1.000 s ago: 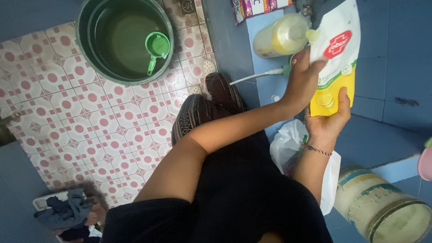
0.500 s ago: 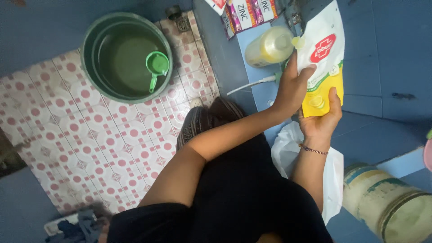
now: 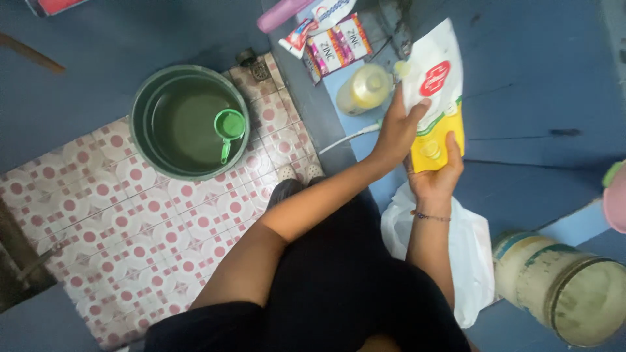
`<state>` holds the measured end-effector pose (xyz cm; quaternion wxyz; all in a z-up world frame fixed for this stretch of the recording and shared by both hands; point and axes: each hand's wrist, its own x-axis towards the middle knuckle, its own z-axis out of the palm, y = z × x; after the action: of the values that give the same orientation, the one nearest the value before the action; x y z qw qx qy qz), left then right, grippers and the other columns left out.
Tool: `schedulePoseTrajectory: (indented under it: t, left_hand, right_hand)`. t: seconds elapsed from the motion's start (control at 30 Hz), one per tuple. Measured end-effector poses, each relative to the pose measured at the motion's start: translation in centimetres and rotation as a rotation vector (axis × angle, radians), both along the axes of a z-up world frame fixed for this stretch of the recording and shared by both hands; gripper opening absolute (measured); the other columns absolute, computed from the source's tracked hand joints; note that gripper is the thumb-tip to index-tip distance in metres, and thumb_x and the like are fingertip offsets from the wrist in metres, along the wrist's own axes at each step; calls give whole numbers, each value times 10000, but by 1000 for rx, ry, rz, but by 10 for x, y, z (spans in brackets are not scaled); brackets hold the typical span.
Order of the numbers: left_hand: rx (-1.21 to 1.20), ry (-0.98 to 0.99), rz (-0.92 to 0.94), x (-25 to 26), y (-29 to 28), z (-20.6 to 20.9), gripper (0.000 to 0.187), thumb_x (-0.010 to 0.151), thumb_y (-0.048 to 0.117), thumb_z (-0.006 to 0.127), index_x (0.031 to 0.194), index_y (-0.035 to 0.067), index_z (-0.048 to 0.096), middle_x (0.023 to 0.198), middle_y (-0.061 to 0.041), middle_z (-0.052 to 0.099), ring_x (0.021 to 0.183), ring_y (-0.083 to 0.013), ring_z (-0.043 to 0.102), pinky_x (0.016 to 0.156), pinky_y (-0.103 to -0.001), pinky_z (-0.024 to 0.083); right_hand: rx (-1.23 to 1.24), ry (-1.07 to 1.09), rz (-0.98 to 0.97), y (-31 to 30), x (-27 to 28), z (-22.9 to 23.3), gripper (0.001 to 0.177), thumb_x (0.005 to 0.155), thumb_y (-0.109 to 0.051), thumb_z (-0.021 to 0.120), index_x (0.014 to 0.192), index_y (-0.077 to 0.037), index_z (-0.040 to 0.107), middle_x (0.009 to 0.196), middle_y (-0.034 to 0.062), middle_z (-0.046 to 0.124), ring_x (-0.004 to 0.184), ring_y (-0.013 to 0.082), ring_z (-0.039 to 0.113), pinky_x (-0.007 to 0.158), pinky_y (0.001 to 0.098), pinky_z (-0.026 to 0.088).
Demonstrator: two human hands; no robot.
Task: Transfer liquid soap from a refill pouch into a pump bottle.
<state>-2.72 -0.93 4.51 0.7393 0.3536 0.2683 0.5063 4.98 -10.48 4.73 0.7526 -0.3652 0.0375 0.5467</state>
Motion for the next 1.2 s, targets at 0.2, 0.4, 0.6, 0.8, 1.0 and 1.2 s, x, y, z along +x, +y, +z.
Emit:
schedulePoseTrajectory:
  t: [0.2, 0.4, 0.6, 0.8, 1.0, 1.2]
  left_hand:
    - [-50, 0, 1, 7, -5, -18, 458, 1072, 172, 558, 1474, -26, 467, 1337, -126, 628, 1223, -177, 597, 1070, -318, 473]
    - [-144, 42, -80, -9, -2, -23, 475, 1114, 327, 533, 1398, -52, 573, 1274, -123, 662, 1152, -157, 595, 1009, -313, 482]
    - [-221, -101, -138, -24, 11, 0, 564, 1092, 412, 513, 1443, -29, 518, 1361, -57, 614, 1245, -128, 548, 1096, -296, 410]
    - [-154, -104, -206, -29, 11, -1, 600, 1102, 442, 509, 1445, -51, 523, 1363, -81, 624, 1229, -135, 576, 1074, -297, 445]
    - [-402, 61, -240, -21, 19, 5, 675, 1121, 484, 513, 1450, -100, 587, 1153, -164, 637, 857, -318, 358, 619, -426, 246]
    - [-284, -310, -224, -1, 11, 18, 640, 1085, 500, 520, 1356, -78, 575, 1246, -134, 681, 1135, -209, 646, 994, -347, 498]
  right_hand:
    - [-25, -85, -38, -3, 0, 4, 514, 997, -320, 613, 1451, -91, 533, 1431, 95, 631, 1293, 293, 635, 1101, 458, 527]
    - [34, -242, -89, -7, -5, 7, 560, 1046, -351, 594, 1520, -73, 485, 1512, 90, 587, 1378, 285, 590, 1187, 474, 477]
    - [69, -306, -223, 2, -28, 30, 618, 1049, -496, 508, 1519, -96, 478, 1515, 81, 575, 1375, 287, 590, 1165, 501, 486]
    - [110, -258, -94, -7, -32, 39, 631, 1026, -553, 502, 1511, -151, 470, 1474, 60, 593, 1290, 308, 604, 1002, 522, 510]
    - [116, -368, -178, -10, -23, 48, 627, 1059, -480, 533, 1561, -130, 398, 1556, 64, 534, 1410, 257, 571, 1171, 481, 509]
    - [164, -403, -226, -19, -5, 45, 587, 1097, -447, 523, 1560, -110, 396, 1529, 80, 548, 1385, 256, 585, 1171, 470, 507]
